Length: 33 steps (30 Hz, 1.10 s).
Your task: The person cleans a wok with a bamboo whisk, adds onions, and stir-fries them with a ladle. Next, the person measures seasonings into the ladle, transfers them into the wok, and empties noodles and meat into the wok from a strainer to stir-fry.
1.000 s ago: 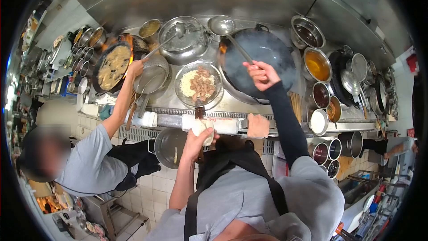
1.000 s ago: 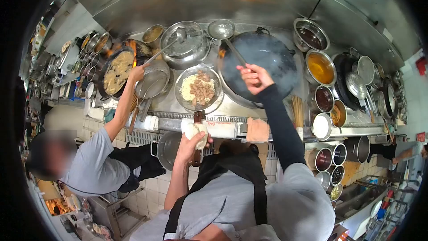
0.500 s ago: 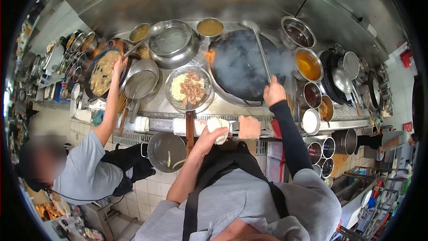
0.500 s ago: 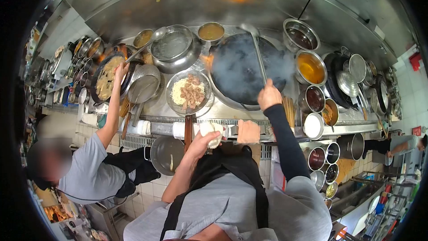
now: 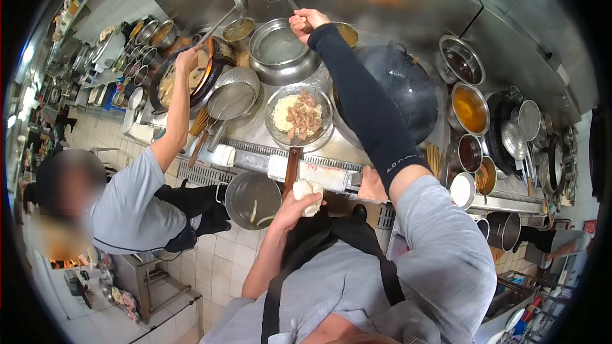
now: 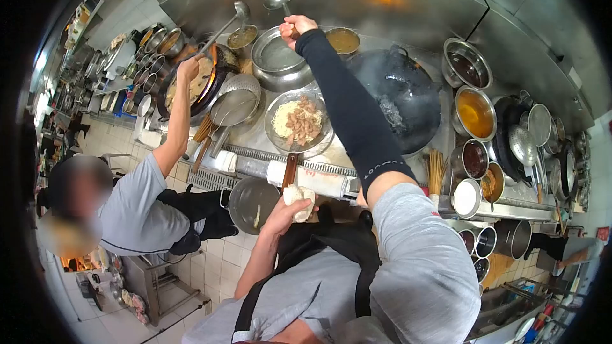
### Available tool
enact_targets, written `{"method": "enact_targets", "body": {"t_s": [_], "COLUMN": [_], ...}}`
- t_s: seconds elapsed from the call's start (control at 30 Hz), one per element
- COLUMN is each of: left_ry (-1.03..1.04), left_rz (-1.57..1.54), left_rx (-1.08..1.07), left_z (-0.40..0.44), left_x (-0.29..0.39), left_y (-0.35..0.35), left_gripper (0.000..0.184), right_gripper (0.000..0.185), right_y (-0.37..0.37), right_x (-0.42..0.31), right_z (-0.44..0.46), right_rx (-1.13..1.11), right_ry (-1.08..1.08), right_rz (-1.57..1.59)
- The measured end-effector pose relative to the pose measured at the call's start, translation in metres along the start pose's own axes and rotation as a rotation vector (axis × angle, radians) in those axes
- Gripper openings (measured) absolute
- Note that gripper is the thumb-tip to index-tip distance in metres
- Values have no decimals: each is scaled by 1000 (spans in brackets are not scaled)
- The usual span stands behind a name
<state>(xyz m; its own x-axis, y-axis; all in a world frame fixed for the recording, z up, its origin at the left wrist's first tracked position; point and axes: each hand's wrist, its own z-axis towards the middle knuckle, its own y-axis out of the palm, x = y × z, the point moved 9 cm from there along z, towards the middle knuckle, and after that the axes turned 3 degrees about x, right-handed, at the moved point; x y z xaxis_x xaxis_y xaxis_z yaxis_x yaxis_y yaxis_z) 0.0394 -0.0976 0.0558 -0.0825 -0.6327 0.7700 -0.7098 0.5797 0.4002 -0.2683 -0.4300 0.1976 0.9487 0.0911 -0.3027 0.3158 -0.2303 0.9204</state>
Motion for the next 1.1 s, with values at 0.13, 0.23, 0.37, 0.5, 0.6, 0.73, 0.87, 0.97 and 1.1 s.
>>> {"method": "enact_targets", "body": {"t_s": [0.13,0.23,0.37,0.5,0.6,0.73,0.87,0.97,1.1], "left_ry": [0,-14,-7,-14,12,26,118,131,17], "left_rz": [-19,-33,8,-11,3,110,-9,-8,-55], "left_rx": [1,12,-14,-64,-161,-211,-143,-146,-128], "left_z": [1,2,13,28,49,62,75,76,67], "left_x": [-3,-4,6,16,21,34,36,36,17], "left_y": [-10,-16,-18,-8,13,41,47,46,35], "left_gripper": [40,41,42,44,39,30,31,30,34], "right_gripper": [31,23,14,31,60,54,61,51,47], "right_y": [-37,-102,-199,-217,-201,-174,-220,-216,-326], "right_x": [57,79,42,49,92,158,221,243,138], "right_z": [-69,-117,-168,-297,-376,-395,-361,-351,-444], "right_rx": [-357,22,592,974,945,711,647,583,1049], "right_ry": [-78,-169,-481,-960,-768,-522,-356,-441,-436], "right_rz": [126,184,-769,-1718,-1630,-1542,-1675,-1563,-1952]}}
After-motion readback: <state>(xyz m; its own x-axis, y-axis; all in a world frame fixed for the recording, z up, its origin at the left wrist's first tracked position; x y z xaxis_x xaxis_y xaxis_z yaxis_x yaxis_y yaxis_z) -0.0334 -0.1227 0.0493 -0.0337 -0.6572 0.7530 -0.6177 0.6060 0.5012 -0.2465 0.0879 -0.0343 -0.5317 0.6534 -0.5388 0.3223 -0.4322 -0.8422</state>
